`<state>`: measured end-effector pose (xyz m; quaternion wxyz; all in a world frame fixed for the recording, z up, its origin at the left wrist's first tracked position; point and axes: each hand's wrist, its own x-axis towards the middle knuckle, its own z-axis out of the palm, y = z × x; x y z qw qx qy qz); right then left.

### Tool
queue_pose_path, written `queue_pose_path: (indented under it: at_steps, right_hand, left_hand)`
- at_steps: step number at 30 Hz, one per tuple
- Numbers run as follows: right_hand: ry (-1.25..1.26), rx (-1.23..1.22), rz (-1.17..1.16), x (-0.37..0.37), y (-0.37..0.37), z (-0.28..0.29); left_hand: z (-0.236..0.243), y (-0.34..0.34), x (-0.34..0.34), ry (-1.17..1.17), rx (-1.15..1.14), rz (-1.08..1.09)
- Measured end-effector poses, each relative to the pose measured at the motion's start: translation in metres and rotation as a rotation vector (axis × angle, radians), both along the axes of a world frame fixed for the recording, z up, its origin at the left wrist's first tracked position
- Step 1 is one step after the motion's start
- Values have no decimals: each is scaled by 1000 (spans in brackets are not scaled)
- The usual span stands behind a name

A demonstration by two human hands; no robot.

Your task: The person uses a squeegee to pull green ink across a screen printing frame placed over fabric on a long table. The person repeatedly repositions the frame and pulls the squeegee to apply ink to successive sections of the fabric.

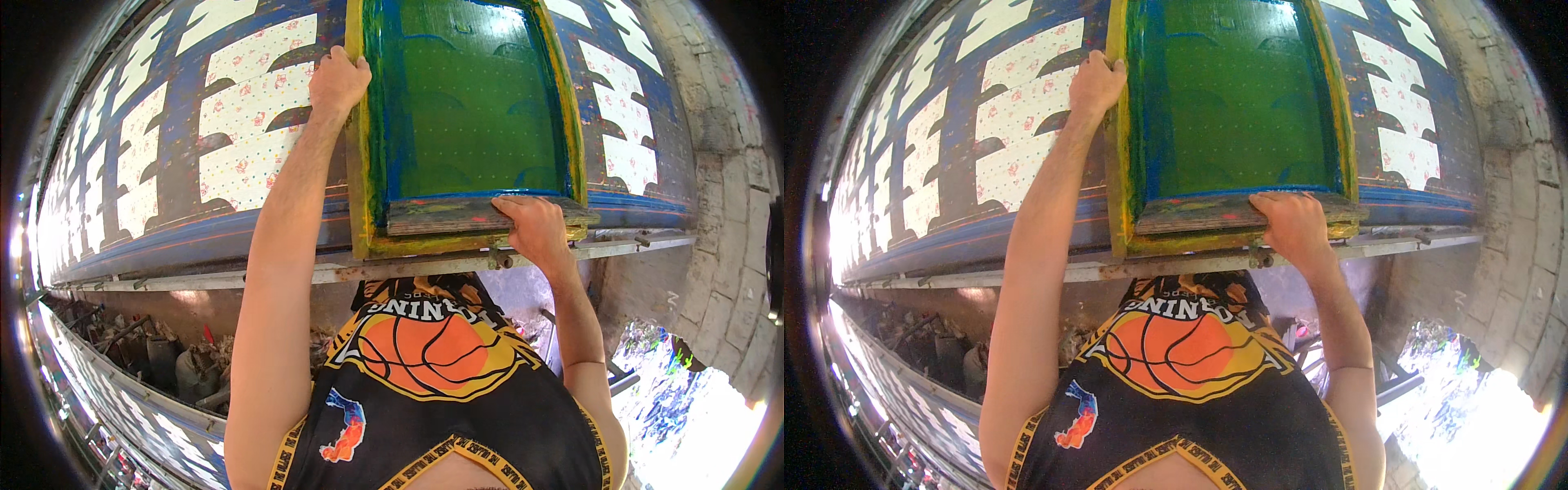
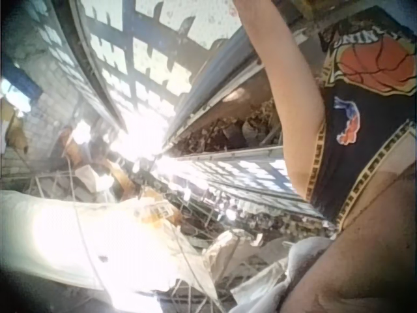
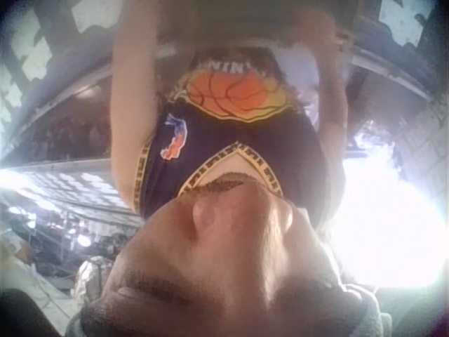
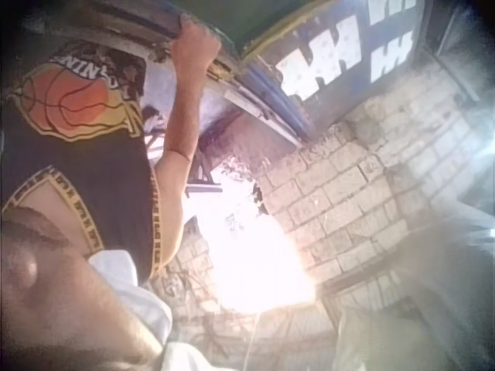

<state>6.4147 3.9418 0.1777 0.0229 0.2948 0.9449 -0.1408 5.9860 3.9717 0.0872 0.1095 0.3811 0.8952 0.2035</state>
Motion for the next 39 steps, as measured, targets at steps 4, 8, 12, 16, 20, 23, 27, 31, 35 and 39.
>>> queue_pose_path:
  at_steps: [4, 8, 12, 16, 20, 23, 27, 31, 35, 39]
  right_hand:
    - [78, 81, 7, -1, -2, -14]
    - [124, 147, 5, -15, 12, -22]
    - [7, 125, -37, -45, 51, -22]
    - [-15, 142, -20, -91, 121, -28]
    - [-15, 171, -27, -147, 209, -33]
    - [-75, 188, -38, -187, 277, -35]
    - [-69, 192, -59, -235, 349, -42]
    - [-56, 258, -11, -268, 397, -50]
    - [-22, 281, 21, -278, 415, -53]
    - [-48, 262, 21, -259, 393, -57]
  left_hand:
    - [1, -1, -3, -4, 5, -32]
    - [3, 6, -8, -15, 4, -38]
    - [6, 7, -6, -15, 4, -11]
    - [10, 12, -5, -57, 2, 37]
    - [10, 14, -4, -13, 1, 58]
    - [10, 16, -2, -18, -41, 73]
    - [9, 18, -1, 24, -21, 82]
    - [6, 17, -2, 52, -3, 90]
    - [4, 18, -3, 62, -11, 115]
    - [3, 18, 1, 73, 16, 152]
